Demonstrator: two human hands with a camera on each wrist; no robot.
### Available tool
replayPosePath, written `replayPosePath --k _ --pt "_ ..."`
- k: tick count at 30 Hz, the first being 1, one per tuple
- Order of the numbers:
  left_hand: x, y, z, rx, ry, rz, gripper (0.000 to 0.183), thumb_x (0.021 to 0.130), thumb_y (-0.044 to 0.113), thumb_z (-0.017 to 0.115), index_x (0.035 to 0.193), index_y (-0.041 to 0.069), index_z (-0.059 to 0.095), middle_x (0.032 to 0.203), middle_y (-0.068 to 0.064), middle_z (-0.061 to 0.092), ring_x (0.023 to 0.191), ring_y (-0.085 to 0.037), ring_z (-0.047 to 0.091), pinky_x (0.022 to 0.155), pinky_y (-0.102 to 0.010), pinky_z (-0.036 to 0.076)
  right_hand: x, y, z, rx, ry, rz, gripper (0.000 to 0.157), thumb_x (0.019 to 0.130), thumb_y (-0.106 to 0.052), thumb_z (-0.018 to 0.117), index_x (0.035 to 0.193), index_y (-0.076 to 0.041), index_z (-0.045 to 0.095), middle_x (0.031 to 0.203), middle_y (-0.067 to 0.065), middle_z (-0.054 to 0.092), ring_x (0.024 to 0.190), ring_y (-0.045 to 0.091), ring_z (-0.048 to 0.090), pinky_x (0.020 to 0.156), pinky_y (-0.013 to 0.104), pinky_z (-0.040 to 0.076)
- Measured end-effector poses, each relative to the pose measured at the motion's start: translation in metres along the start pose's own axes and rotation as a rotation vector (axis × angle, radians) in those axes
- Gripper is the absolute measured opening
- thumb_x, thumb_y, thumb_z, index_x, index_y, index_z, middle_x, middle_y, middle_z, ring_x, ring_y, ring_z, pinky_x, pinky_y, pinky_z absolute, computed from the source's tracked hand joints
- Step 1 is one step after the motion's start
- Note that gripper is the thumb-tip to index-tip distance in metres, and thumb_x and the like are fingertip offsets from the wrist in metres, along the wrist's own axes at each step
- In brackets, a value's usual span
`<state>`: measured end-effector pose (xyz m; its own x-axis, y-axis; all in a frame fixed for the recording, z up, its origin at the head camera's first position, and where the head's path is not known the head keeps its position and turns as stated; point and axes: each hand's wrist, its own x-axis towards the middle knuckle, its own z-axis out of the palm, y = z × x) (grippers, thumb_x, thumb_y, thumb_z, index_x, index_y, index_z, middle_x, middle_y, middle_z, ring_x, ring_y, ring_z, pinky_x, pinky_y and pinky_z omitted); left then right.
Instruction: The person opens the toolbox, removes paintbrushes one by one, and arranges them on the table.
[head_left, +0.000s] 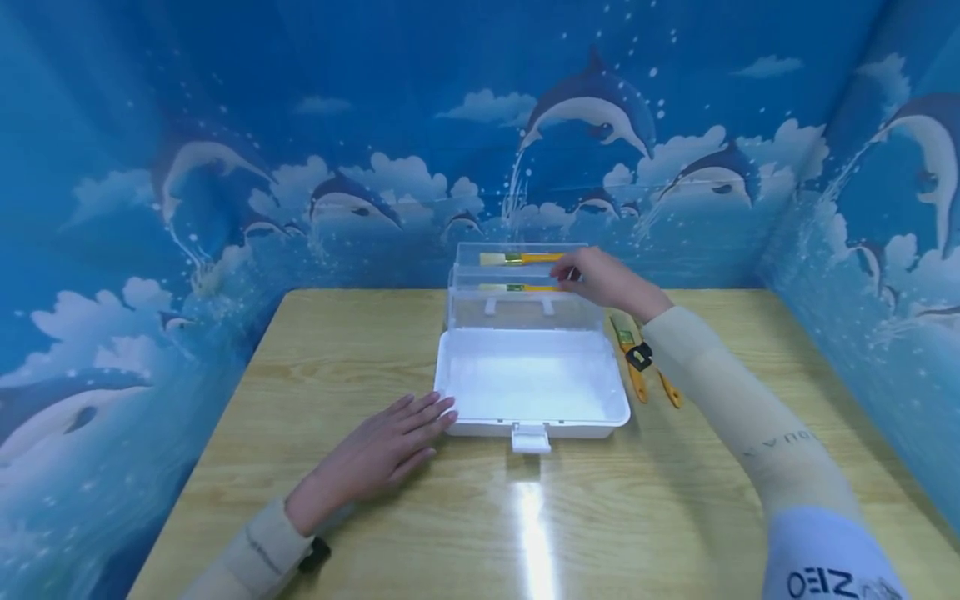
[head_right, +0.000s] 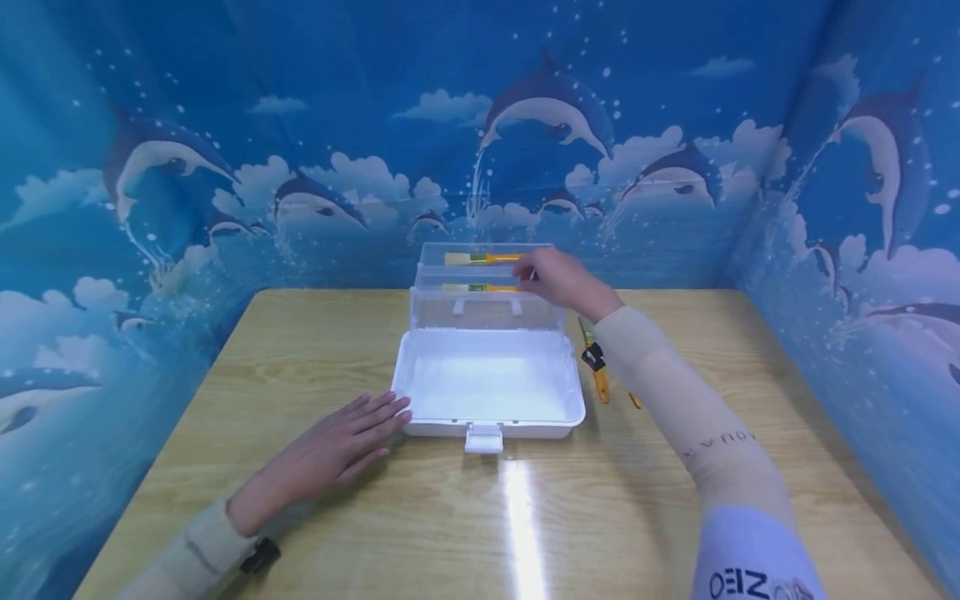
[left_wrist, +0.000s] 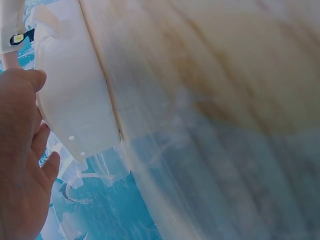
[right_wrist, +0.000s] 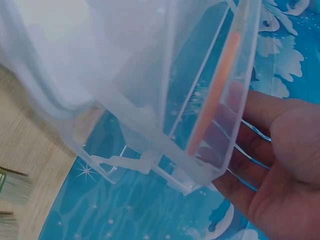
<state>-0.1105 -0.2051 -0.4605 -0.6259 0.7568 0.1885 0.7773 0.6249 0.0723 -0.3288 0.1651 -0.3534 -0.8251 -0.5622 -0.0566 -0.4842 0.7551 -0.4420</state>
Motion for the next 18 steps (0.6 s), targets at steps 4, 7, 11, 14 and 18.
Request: replayPosePath --k 4,7,11,14,18 --pt "0.000 0.000 0.000 0.003 -0.009 -0.005 0.057 0.107 0.031 0.051 0.159 0.016 0.034 0.167 -0.001 0.029 0.154 -0.020 0.028 0.126 -0.046 0.026 0.006 0.001 0.001 0.012 -0.016 0.006 0.027 0.099 -0.006 0.066 0.125 -0.004 0.071 0.120 0.015 0.072 0.107 0.028 0.069 0.091 0.045 0.060" --pt "0.001 0.001 -0.001 0.002 -0.018 -0.011 0.057 0.108 0.032 0.050 0.159 0.016 0.034 0.167 -0.001 0.029 0.154 -0.021 0.028 0.126 -0.047 0.026 0.010 0.000 0.001 0.002 -0.026 0.016 0.026 0.099 -0.006 0.066 0.125 -0.005 0.072 0.120 0.014 0.072 0.105 0.026 0.069 0.091 0.044 0.061" --pt "0.001 0.001 -0.002 -0.001 -0.043 -0.024 0.056 0.108 0.033 0.048 0.160 0.017 0.032 0.167 -0.001 0.027 0.154 -0.021 0.027 0.127 -0.047 0.024 0.014 -0.001 0.002 -0.051 -0.053 0.004 0.026 0.100 -0.007 0.064 0.125 -0.006 0.072 0.119 0.013 0.073 0.102 0.024 0.070 0.090 0.042 0.061" --pt "0.001 0.002 -0.003 -0.002 -0.053 -0.030 0.057 0.108 0.033 0.048 0.160 0.017 0.031 0.167 -0.001 0.027 0.154 -0.021 0.027 0.127 -0.047 0.024 0.017 -0.002 0.003 -0.082 -0.067 -0.015 0.026 0.101 -0.007 0.063 0.125 -0.006 0.072 0.121 0.013 0.073 0.104 0.024 0.070 0.090 0.041 0.061" --pt "0.001 0.002 -0.002 -0.004 -0.043 -0.026 0.057 0.108 0.032 0.049 0.160 0.016 0.032 0.167 -0.001 0.028 0.154 -0.022 0.028 0.127 -0.047 0.025 0.019 -0.003 0.002 -0.097 -0.081 -0.030 0.027 0.100 -0.005 0.063 0.125 -0.005 0.072 0.123 0.014 0.072 0.106 0.025 0.070 0.092 0.041 0.061"
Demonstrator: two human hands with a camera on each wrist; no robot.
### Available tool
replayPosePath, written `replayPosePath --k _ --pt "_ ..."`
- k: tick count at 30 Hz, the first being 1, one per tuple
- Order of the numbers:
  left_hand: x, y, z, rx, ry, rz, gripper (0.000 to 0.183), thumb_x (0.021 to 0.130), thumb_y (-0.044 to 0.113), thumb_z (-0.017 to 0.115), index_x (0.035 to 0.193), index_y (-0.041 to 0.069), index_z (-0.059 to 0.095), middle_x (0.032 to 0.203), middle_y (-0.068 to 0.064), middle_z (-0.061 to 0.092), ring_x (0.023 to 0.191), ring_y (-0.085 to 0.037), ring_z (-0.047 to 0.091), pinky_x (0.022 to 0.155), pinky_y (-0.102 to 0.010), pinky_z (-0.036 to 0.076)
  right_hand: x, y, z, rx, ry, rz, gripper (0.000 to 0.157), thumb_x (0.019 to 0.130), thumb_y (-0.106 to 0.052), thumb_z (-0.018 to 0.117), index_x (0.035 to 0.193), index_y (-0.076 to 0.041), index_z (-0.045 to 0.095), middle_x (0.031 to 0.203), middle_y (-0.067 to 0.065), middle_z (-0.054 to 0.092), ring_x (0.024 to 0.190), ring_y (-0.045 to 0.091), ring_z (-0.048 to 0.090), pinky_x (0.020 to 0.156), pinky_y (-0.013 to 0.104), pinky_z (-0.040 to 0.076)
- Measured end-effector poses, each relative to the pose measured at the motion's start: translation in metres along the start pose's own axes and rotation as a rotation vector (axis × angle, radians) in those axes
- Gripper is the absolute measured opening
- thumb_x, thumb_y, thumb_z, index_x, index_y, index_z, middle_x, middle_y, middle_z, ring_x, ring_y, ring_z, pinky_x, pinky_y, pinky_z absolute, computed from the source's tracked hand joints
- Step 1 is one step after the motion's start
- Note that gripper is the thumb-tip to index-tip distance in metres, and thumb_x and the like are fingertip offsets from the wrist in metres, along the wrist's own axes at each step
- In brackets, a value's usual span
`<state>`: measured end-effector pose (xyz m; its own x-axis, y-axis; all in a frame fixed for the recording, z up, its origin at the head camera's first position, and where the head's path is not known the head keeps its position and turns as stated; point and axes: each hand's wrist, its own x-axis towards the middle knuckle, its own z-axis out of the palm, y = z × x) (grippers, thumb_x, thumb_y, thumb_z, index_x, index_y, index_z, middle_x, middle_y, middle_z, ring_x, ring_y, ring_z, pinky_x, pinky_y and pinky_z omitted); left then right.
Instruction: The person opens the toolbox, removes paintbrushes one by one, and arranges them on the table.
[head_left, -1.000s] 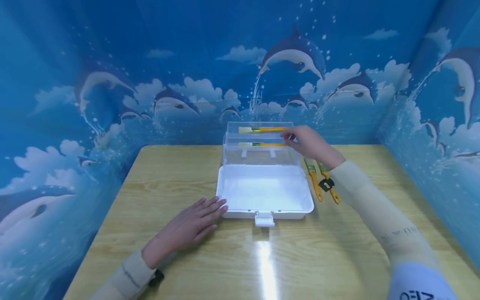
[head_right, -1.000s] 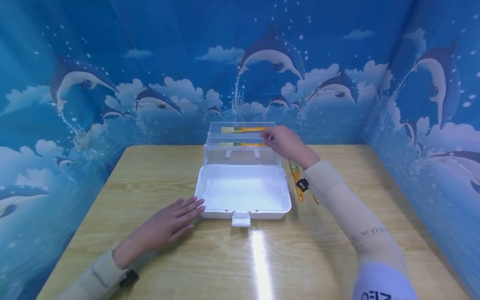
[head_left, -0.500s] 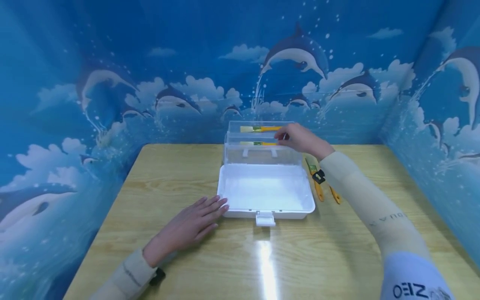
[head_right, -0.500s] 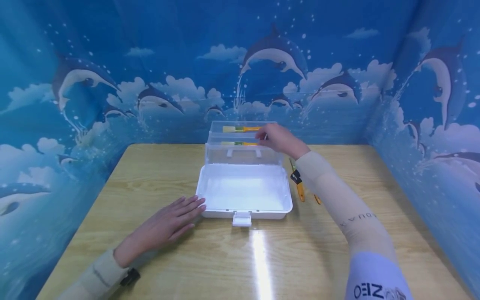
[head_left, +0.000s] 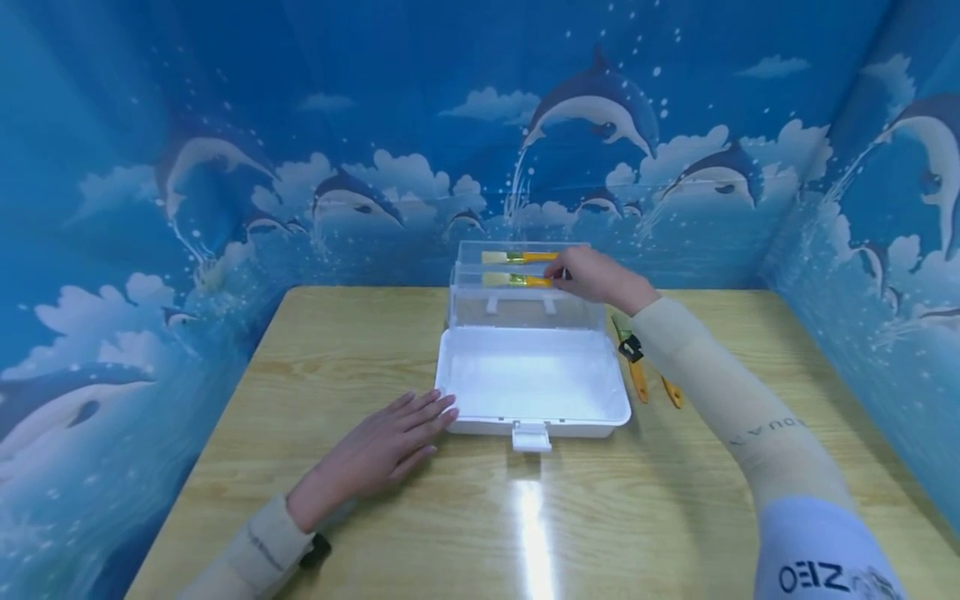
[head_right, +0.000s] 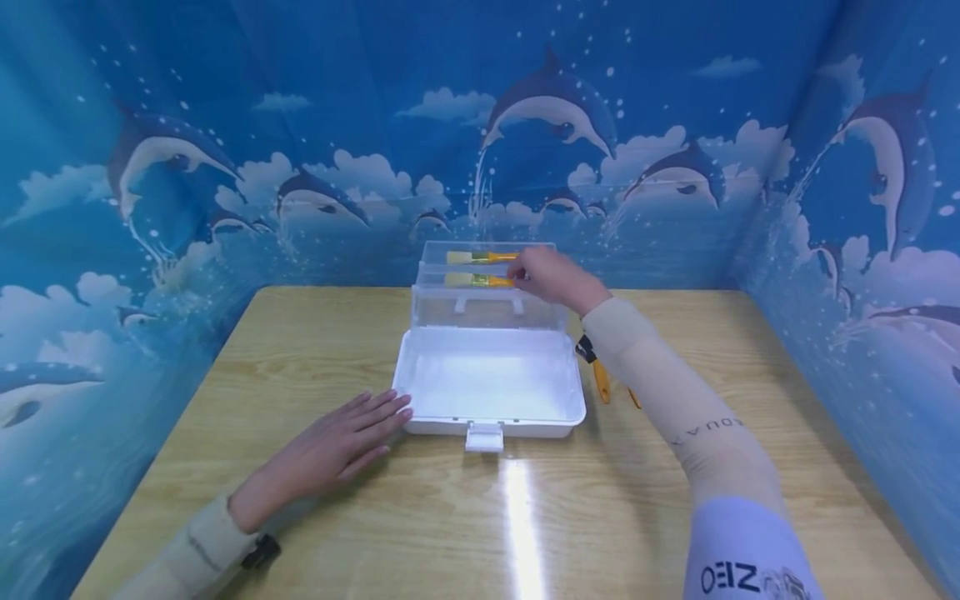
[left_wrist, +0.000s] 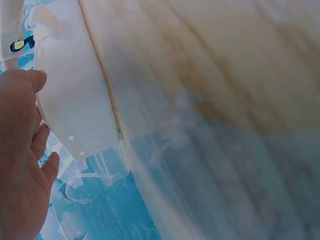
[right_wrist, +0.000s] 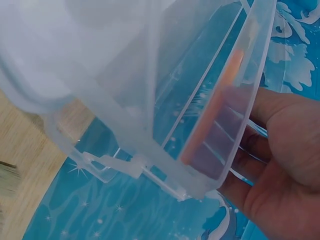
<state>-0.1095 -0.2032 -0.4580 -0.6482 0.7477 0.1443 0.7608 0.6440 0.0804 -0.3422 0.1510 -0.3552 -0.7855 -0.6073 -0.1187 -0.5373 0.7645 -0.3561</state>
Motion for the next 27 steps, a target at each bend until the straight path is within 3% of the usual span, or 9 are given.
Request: replayPosePath --k 9,15,27 --pt "0.000 0.000 0.000 0.004 0.017 0.010 0.058 0.106 0.030 0.053 0.159 0.015 0.035 0.166 -0.002 0.030 0.153 -0.022 0.029 0.127 -0.046 0.025 0.004 -0.003 -0.002 -0.040 -0.015 -0.010 0.023 0.098 -0.005 0.066 0.120 -0.006 0.074 0.118 0.014 0.073 0.106 0.026 0.069 0.095 0.043 0.060" --pt "0.000 0.000 0.000 -0.001 0.013 0.004 0.058 0.106 0.029 0.053 0.159 0.016 0.034 0.167 -0.001 0.029 0.154 -0.020 0.028 0.127 -0.045 0.024 0.006 -0.006 0.000 -0.099 -0.014 -0.001 0.017 0.100 -0.007 0.064 0.113 -0.005 0.074 0.108 0.012 0.074 0.097 0.023 0.069 0.089 0.040 0.060" --pt "0.000 0.000 0.000 -0.012 0.008 -0.002 0.057 0.107 0.029 0.052 0.159 0.016 0.034 0.167 -0.001 0.029 0.154 -0.021 0.028 0.127 -0.046 0.024 0.003 -0.011 -0.002 -0.079 -0.042 -0.004 0.020 0.102 -0.003 0.058 0.117 -0.001 0.070 0.113 0.016 0.071 0.101 0.026 0.067 0.093 0.044 0.059"
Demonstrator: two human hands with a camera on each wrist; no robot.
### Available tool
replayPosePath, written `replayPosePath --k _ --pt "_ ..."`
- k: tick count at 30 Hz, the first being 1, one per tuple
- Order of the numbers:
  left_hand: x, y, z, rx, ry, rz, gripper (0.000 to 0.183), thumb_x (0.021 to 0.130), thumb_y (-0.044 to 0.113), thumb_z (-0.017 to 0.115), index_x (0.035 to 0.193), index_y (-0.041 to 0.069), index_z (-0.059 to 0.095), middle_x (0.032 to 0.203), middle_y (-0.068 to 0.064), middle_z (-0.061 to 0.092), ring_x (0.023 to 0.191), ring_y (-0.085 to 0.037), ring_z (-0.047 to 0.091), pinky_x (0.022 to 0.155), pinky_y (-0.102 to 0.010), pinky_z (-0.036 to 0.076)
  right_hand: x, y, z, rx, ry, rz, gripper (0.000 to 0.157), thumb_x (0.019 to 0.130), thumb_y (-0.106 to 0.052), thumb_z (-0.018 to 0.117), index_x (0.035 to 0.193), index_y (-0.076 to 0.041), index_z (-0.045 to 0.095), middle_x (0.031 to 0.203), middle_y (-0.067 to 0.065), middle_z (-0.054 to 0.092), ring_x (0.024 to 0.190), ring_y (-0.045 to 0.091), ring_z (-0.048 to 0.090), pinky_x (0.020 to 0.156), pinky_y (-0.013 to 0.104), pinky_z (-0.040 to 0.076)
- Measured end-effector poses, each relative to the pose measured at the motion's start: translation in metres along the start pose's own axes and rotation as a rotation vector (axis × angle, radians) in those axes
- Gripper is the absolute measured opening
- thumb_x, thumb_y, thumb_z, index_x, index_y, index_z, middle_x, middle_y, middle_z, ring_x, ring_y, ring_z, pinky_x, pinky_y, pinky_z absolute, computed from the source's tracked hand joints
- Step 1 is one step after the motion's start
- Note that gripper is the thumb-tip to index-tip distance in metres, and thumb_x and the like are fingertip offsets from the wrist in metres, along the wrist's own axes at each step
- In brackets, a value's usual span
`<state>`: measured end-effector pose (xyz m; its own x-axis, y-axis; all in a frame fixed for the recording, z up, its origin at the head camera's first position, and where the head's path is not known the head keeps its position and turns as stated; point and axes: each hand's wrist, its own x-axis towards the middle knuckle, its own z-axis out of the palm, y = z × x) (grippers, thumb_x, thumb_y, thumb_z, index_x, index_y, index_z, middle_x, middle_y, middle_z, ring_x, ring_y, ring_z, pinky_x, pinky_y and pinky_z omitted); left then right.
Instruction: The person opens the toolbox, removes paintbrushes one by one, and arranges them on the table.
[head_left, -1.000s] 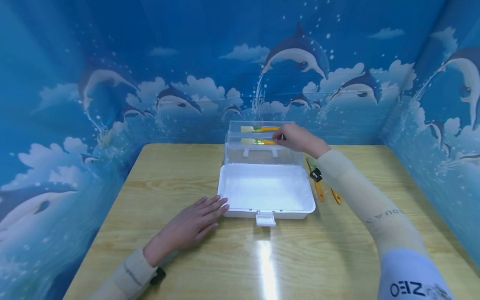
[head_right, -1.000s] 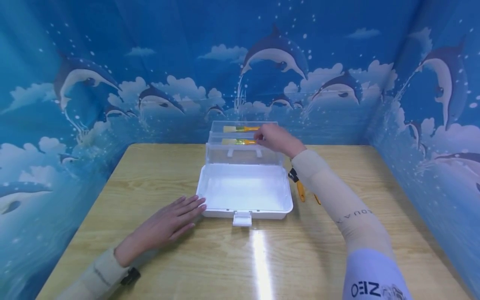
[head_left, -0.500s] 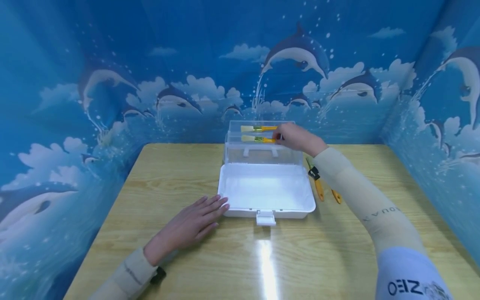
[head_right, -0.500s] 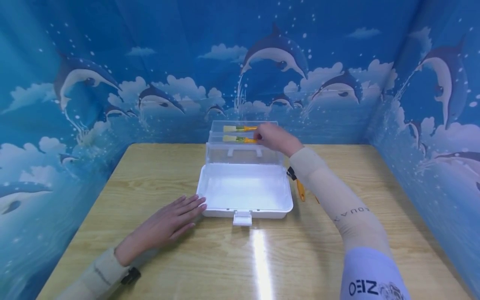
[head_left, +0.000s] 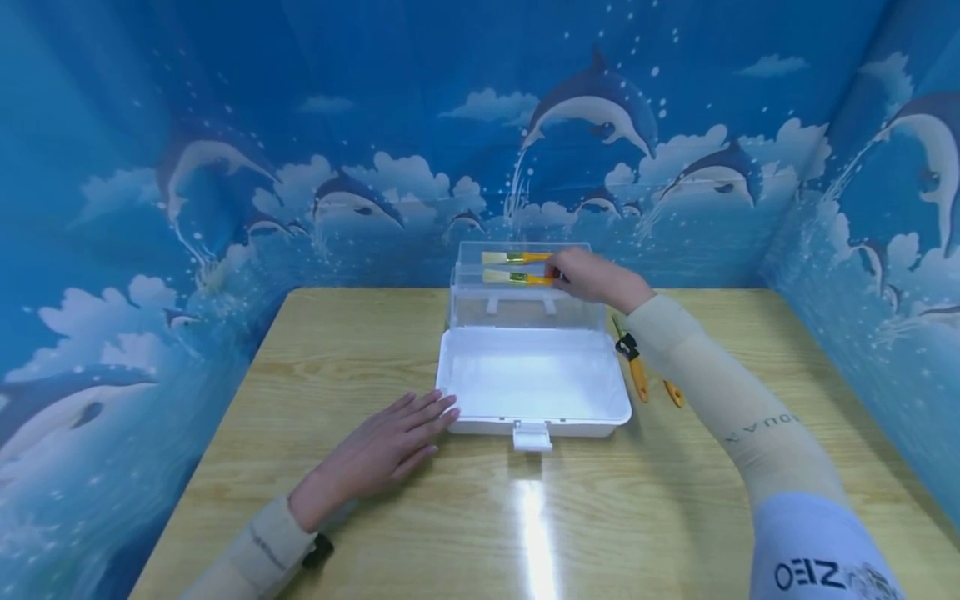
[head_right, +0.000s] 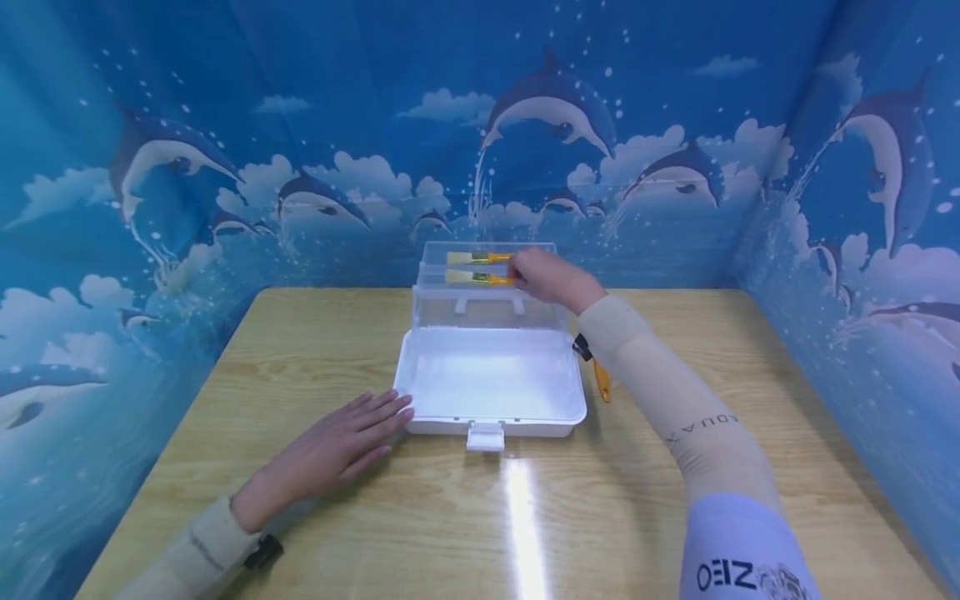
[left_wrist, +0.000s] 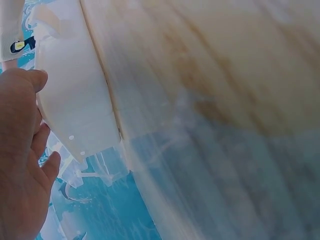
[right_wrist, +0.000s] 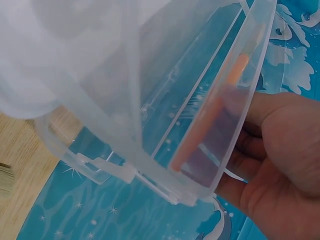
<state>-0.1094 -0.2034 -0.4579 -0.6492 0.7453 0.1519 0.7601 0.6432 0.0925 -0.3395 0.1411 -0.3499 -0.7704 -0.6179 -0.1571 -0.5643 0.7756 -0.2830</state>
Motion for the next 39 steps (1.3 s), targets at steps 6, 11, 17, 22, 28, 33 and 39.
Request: replayPosePath --k 6,11,17,22,28,33,39 --pt "0.000 -0.001 0.001 0.002 -0.004 -0.005 0.056 0.108 0.031 0.050 0.160 0.017 0.033 0.167 -0.001 0.028 0.154 -0.021 0.028 0.127 -0.047 0.025 -0.001 0.002 0.001 0.020 0.013 -0.018 0.021 0.102 -0.002 0.057 0.119 0.001 0.069 0.116 0.017 0.070 0.104 0.027 0.066 0.093 0.044 0.059" --pt "0.000 -0.001 0.002 0.003 0.000 0.002 0.056 0.108 0.030 0.050 0.160 0.016 0.033 0.167 -0.001 0.028 0.154 -0.020 0.027 0.127 -0.047 0.025 -0.001 0.004 0.003 0.039 0.016 -0.022 0.024 0.102 -0.002 0.057 0.124 -0.001 0.068 0.121 0.016 0.070 0.109 0.027 0.066 0.096 0.044 0.058" --pt "0.000 -0.001 0.003 0.014 0.007 0.008 0.056 0.108 0.031 0.049 0.160 0.016 0.033 0.167 -0.001 0.028 0.154 -0.020 0.027 0.127 -0.046 0.025 -0.001 0.009 0.005 0.055 0.022 -0.037 0.030 0.103 -0.003 0.055 0.132 -0.001 0.065 0.130 0.017 0.067 0.118 0.030 0.064 0.102 0.046 0.056" --pt "0.000 -0.001 0.003 0.015 0.019 0.016 0.057 0.107 0.030 0.051 0.159 0.015 0.034 0.167 -0.001 0.029 0.154 -0.020 0.027 0.127 -0.046 0.025 -0.003 0.011 0.006 0.069 0.034 -0.050 0.031 0.104 -0.004 0.054 0.134 -0.002 0.064 0.129 0.016 0.066 0.116 0.028 0.064 0.100 0.045 0.056" --pt "0.000 -0.001 0.002 0.008 0.028 0.016 0.057 0.107 0.030 0.052 0.160 0.016 0.034 0.167 -0.001 0.029 0.154 -0.019 0.027 0.126 -0.046 0.026 -0.006 0.010 0.006 0.060 0.057 -0.080 0.029 0.105 -0.005 0.054 0.132 -0.001 0.063 0.129 0.017 0.065 0.116 0.030 0.063 0.099 0.046 0.056" --pt "0.000 -0.001 0.002 0.002 0.029 0.011 0.057 0.107 0.029 0.052 0.160 0.016 0.034 0.167 0.000 0.029 0.154 -0.019 0.027 0.126 -0.045 0.026 -0.008 0.011 0.005 0.076 0.059 -0.086 0.030 0.105 -0.004 0.052 0.133 0.000 0.062 0.130 0.018 0.064 0.118 0.031 0.062 0.100 0.047 0.055" --pt "0.000 -0.001 0.002 0.006 0.026 0.010 0.058 0.107 0.030 0.053 0.160 0.016 0.034 0.167 0.000 0.029 0.154 -0.019 0.027 0.126 -0.045 0.026 -0.008 0.012 0.006 0.096 0.055 -0.077 0.032 0.106 -0.004 0.050 0.136 0.000 0.060 0.132 0.018 0.063 0.120 0.031 0.061 0.101 0.048 0.055"
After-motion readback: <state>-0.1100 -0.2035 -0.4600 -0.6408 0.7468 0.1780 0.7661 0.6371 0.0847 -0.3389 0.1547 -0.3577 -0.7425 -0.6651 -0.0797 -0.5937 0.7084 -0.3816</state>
